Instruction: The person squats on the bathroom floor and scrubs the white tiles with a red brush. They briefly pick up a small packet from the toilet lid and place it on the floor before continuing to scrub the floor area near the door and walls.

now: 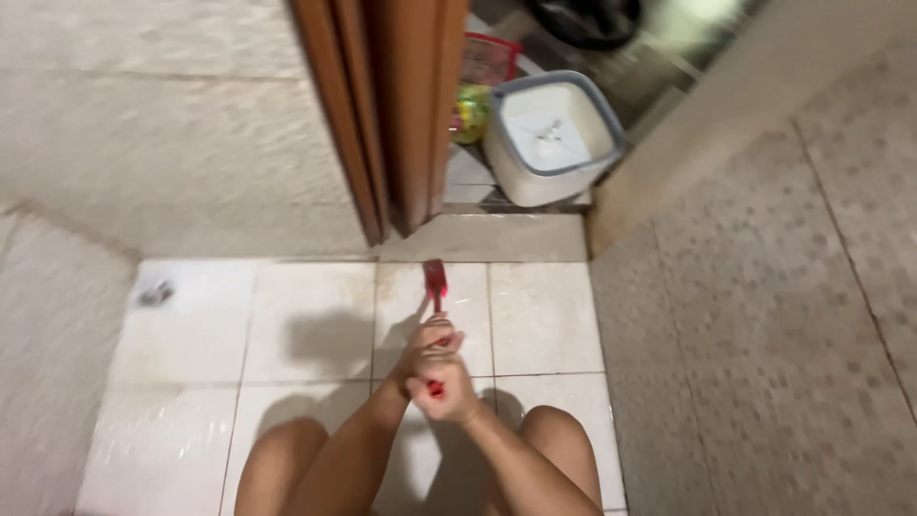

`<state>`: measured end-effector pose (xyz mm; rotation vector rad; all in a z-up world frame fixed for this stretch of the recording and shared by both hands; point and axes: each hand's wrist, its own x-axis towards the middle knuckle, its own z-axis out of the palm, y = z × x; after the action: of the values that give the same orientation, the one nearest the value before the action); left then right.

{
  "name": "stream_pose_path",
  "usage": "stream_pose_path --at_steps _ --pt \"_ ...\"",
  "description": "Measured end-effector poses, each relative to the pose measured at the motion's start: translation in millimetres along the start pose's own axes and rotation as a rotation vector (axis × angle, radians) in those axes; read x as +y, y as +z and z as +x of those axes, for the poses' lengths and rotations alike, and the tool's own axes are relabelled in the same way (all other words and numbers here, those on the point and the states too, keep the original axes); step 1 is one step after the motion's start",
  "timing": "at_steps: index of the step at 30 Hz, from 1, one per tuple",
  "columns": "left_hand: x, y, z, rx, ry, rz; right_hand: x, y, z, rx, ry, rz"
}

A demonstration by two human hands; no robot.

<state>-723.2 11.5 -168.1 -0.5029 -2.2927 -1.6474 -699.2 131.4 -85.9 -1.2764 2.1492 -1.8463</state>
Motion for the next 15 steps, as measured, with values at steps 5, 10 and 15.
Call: stream_pose_path --at_steps 5,10,15 --pt "-51 0 16 0.008 0.057 0.042 8 10 13 0.098 0.011 -0.083" --pt "-40 16 36 0.02 0.178 0.029 19 1 6 0.183 0.062 -0.123" --pt "-9 63 17 -0.217 0.198 -0.097 -18 -17 -49 0.445 0.208 -0.264"
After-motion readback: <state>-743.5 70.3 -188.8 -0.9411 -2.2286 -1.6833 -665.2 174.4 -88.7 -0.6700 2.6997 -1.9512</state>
